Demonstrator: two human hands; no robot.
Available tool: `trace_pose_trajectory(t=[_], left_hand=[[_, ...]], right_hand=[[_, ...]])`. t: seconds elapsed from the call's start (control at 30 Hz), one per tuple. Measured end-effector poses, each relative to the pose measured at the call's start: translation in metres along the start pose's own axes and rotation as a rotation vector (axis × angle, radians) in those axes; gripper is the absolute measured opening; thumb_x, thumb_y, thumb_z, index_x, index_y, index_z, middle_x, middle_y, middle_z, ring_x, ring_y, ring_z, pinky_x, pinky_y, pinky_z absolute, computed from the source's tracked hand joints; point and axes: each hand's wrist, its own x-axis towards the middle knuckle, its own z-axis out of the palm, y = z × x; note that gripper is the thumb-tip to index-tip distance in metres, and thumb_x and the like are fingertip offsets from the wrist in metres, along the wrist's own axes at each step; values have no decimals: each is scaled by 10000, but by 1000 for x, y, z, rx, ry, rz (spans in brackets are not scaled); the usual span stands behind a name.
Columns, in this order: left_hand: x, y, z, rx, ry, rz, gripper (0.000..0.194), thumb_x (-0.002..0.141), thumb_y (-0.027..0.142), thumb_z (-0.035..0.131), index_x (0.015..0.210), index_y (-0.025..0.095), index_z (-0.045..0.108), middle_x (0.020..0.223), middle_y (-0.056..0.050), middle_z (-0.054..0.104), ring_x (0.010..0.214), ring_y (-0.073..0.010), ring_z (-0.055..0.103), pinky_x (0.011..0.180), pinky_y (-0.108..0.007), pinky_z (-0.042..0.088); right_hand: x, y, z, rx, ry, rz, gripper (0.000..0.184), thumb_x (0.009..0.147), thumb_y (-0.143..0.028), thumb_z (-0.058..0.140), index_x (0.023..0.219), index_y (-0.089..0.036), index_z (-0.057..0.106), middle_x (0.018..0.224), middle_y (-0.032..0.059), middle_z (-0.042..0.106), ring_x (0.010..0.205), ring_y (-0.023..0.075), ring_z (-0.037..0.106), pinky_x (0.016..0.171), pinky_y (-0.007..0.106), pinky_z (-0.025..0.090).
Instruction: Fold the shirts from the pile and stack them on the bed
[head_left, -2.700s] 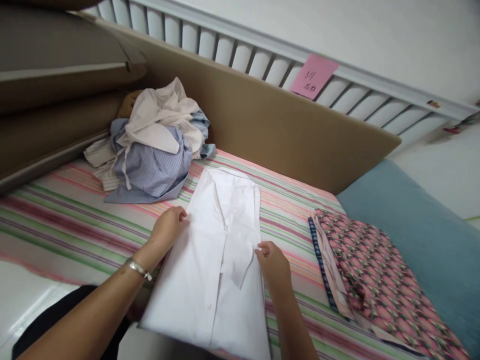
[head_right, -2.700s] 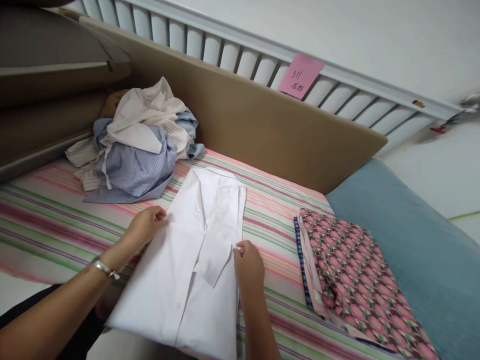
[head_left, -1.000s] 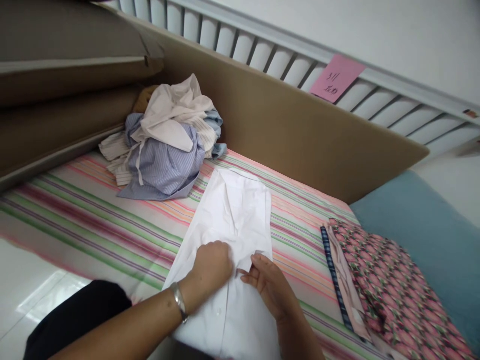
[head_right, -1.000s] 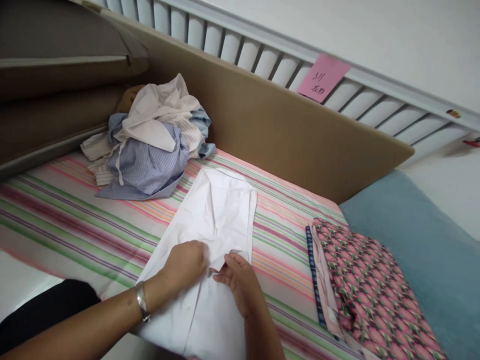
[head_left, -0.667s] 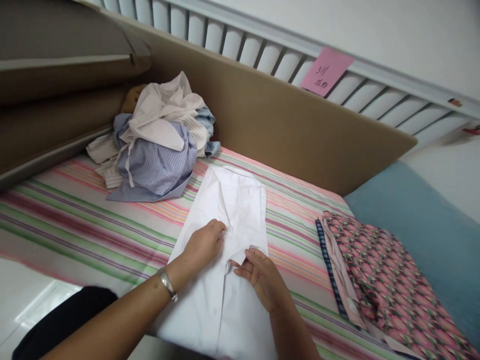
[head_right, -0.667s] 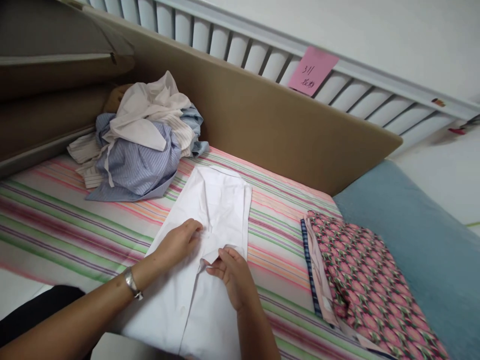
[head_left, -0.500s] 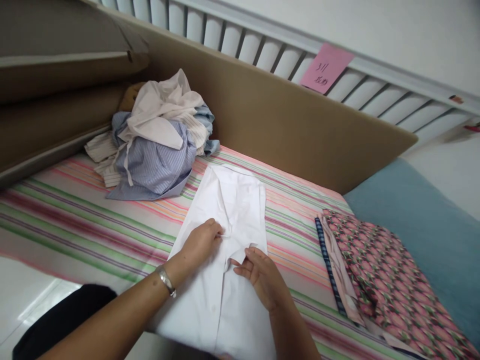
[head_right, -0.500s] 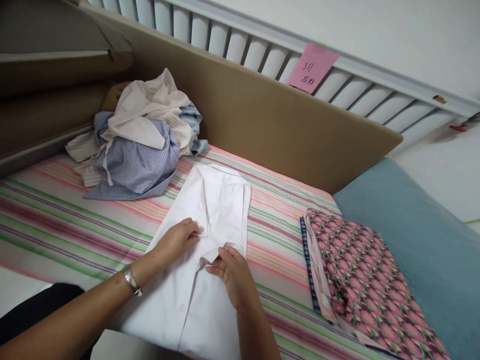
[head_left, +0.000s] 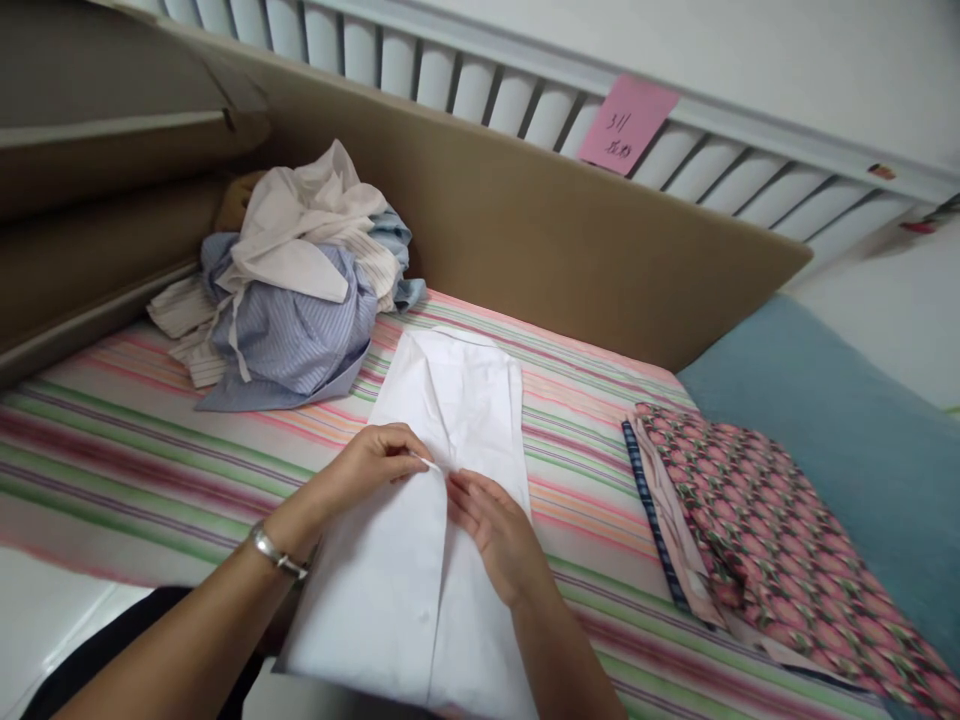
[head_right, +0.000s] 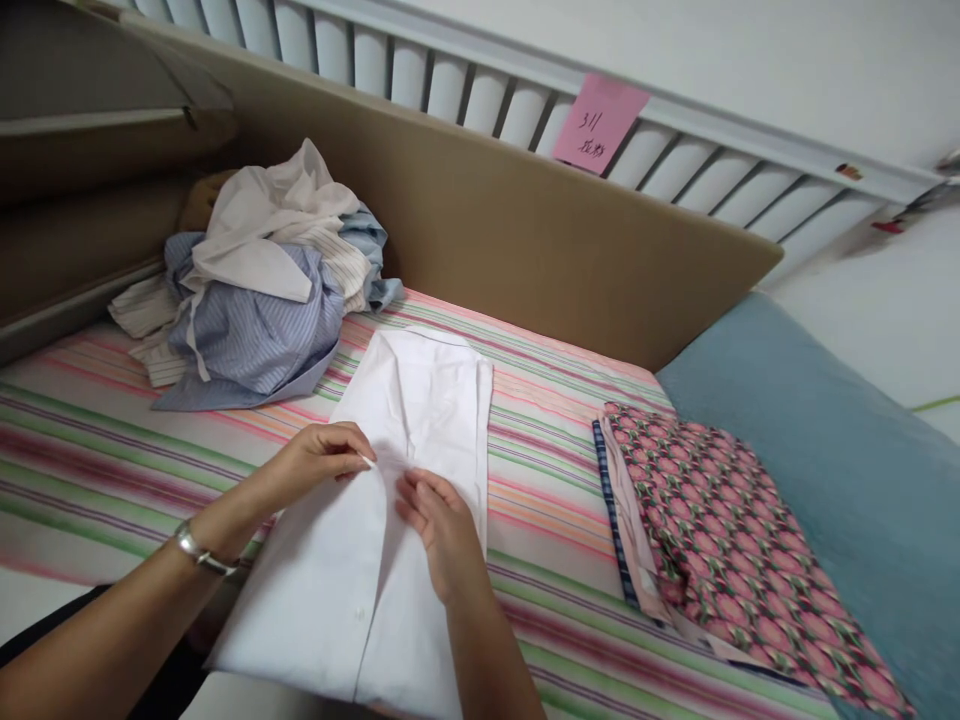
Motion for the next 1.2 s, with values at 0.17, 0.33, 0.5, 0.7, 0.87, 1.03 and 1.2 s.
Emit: trace_pose_trajectory(t=[0.17,0.33,0.5,0.7,0.87,1.03,1.2], left_hand=[[-2,-6,38,395,215,55,153,804,131,529,869,162,664,837,-39,626,789,-151,579,742,-278,455],[-23,-8,65,631,227,157,327,842,68,392,1090,154,588,1064,-87,599,983,-171,563,866,-311,463],[-45,-32,83,989,91,153,475,835,117,399,1297,189,485,1365,-81,480,1299,-248,364,1074,-464,282],[-43,-49,84,1102,85,39,623,847,193,393,1448,241,235,1496,-52,266,1386,-303,182,1090,-599,125],[-34,-44,60,1037,99,-33,544,875,405,431,1402,304,345,1498,-53,259,1377,-351,182,1058,-659,126],[-30,-45,58,1030,156,-16,623,819,200,483,1409,311,319,1523,-37,175,1395,-321,125,1070,-639,145],[-39,-35,63,983,12,125,586,810,104,464,1366,274,393,1504,-46,253,1392,-268,177,1106,-545,204]], right_hand=[[-6,-4,-3,-121,77,-69,345,702,-368,701,987,-179,654,1154,98,634,1101,249,572,963,421,447],[-18,0,-6,-810,205,-501,303,825,-375,538,1061,-219,647,1221,82,601,1168,244,523,1030,468,382],[-9,26,-14,-1469,-69,-692,487,900,-362,422,1376,-273,374,1441,31,374,1357,240,280,1113,528,232],[10,45,-29,-1642,-50,-722,528,914,-369,388,1418,-255,281,1459,29,325,1360,237,260,1102,521,274],[17,38,-39,-1522,35,-821,394,905,-326,417,1281,-247,506,1345,39,499,1250,213,452,1009,420,440],[18,18,-58,-1410,92,-1121,286,885,-307,463,1116,-247,622,1170,52,639,1081,195,599,877,337,537],[-19,48,-94,-1534,-64,-1220,298,860,-345,518,1149,-376,585,1114,-1,667,1078,227,600,903,412,514]])
